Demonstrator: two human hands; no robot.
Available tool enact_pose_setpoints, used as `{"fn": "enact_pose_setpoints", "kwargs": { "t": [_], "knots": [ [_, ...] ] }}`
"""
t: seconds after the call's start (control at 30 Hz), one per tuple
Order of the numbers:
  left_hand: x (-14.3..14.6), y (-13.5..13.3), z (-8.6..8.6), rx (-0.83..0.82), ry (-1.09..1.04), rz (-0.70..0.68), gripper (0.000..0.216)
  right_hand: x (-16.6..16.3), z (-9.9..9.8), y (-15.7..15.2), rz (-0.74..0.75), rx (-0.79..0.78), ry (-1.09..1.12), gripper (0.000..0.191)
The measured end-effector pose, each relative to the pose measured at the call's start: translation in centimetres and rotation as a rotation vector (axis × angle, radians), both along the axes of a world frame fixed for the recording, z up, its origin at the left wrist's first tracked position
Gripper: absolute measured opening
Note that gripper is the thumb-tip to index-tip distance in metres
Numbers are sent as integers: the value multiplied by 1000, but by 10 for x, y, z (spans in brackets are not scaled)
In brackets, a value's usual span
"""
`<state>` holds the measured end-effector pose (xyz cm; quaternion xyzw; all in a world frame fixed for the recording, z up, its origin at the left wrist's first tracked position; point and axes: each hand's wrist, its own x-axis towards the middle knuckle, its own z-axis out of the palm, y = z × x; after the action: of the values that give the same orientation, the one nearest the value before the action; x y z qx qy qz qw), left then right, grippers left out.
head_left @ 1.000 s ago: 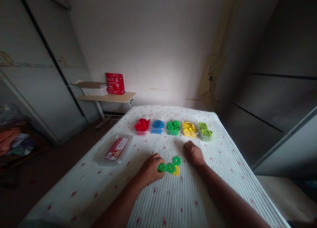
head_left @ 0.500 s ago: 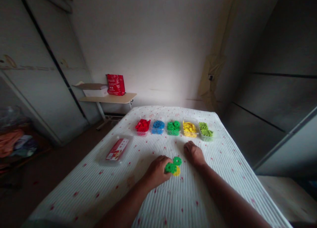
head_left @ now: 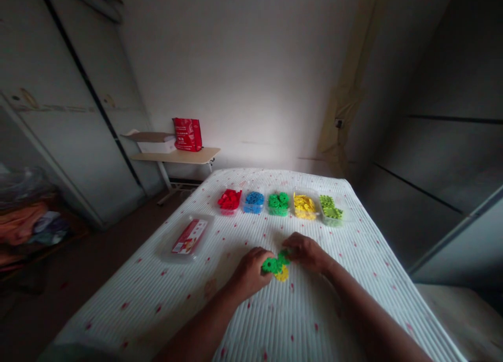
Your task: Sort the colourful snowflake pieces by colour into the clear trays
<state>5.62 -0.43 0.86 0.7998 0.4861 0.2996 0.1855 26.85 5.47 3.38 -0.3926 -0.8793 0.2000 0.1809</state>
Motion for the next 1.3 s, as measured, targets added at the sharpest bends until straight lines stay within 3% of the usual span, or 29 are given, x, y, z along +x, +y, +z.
{"fn": "enact_pose_setpoints", "kwargs": {
  "t": [0.07, 0.2, 0.47, 0.6, 0.73, 0.97, 1.2, 1.3],
  "knots": [
    [0, 0, -1, 2, -6, -1, 31, -6, 2, -4, 60, 22, -74, 17],
    [2, 0, -1, 28, -9, -26, 37, -13, 4, -5, 0, -56, -64, 14],
    [6, 0, -3, 43, 37, 17, 34, -5, 11, -1, -191, -342, 237, 9],
    [5, 2, -6, 52, 6, 132, 37, -6, 10, -1, -207, -545, 479, 20],
    [2, 6, -4, 78, 40, 241, 36, -8, 6, 0, -223, -589, 547, 24],
    [-11, 13, 3, 121, 145, 301, 19, -21, 8, -7, -63, -518, 470, 25],
    [-27, 22, -8, 48, -45, 243, 35, -41, 5, -7, -42, -156, -28, 26],
    [-32, 23, -8, 11, -127, 271, 39, -45, 7, -7, -52, -85, -137, 24]
  ]
}}
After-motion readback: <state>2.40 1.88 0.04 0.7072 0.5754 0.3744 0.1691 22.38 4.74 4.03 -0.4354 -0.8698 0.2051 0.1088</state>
